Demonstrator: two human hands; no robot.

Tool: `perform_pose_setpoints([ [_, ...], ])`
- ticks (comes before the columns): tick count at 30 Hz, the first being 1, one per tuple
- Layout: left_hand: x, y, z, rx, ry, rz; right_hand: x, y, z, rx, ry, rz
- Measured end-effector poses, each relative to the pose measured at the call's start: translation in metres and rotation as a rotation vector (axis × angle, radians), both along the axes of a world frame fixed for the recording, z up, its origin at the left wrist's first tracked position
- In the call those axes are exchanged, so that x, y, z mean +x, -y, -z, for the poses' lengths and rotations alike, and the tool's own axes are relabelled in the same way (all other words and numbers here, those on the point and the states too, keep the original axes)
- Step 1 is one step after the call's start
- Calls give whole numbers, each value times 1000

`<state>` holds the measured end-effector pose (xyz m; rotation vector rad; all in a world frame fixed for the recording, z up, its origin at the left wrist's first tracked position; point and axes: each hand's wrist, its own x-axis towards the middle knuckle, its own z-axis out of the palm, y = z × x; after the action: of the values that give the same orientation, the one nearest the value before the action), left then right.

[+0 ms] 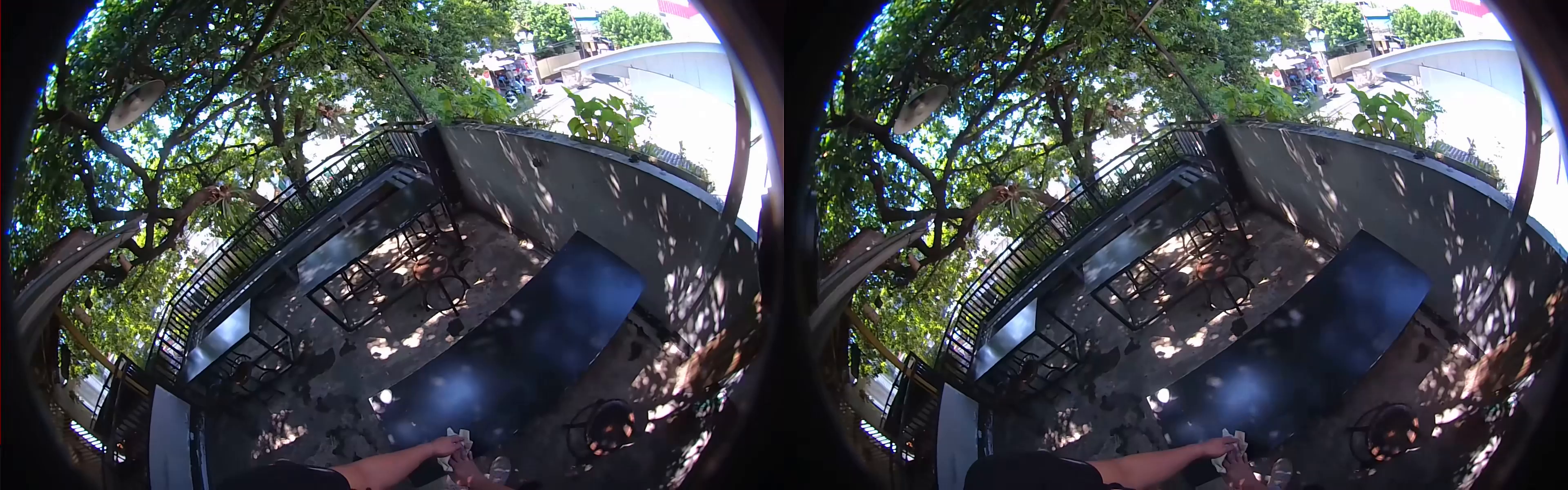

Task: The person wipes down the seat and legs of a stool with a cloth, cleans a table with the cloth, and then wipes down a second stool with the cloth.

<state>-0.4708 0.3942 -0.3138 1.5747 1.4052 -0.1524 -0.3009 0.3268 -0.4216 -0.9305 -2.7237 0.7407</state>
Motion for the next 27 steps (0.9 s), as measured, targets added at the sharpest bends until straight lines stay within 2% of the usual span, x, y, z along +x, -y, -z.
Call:
perform_pose_setpoints([
  [3,-14,3,-6,56,-30,14,3,10,-9,14,-11,-263],
  [6,-30,5,-9,43,-79,-31,42,-38,-48,50,212,-438],
  [8,-46,12,-8,41,-52,-94,82,-77,-74,100,155,-380],
  [10,-60,20,-8,63,-60,-108,119,-118,-80,214,127,-239],
  [12,-72,30,-2,75,-81,-118,151,-148,-93,202,2,70],
  [14,-85,41,6,75,-119,-122,174,-177,-103,354,218,285],
  [16,-92,53,1,-1,-124,-125,182,-200,-76,467,229,695],
  [19,-95,66,-3,-68,-131,-90,167,-208,-118,342,165,1144],
  [20,-100,66,-2,-79,-137,-75,157,-207,-126,203,113,1200],
  [23,-105,70,8,-86,-101,-83,122,-189,-98,-180,112,1077],
  [25,-107,64,9,-85,-82,-95,80,-150,-54,-19,5,1085],
  [27,-103,60,2,-90,-54,-96,37,-96,-77,-145,29,914],
])
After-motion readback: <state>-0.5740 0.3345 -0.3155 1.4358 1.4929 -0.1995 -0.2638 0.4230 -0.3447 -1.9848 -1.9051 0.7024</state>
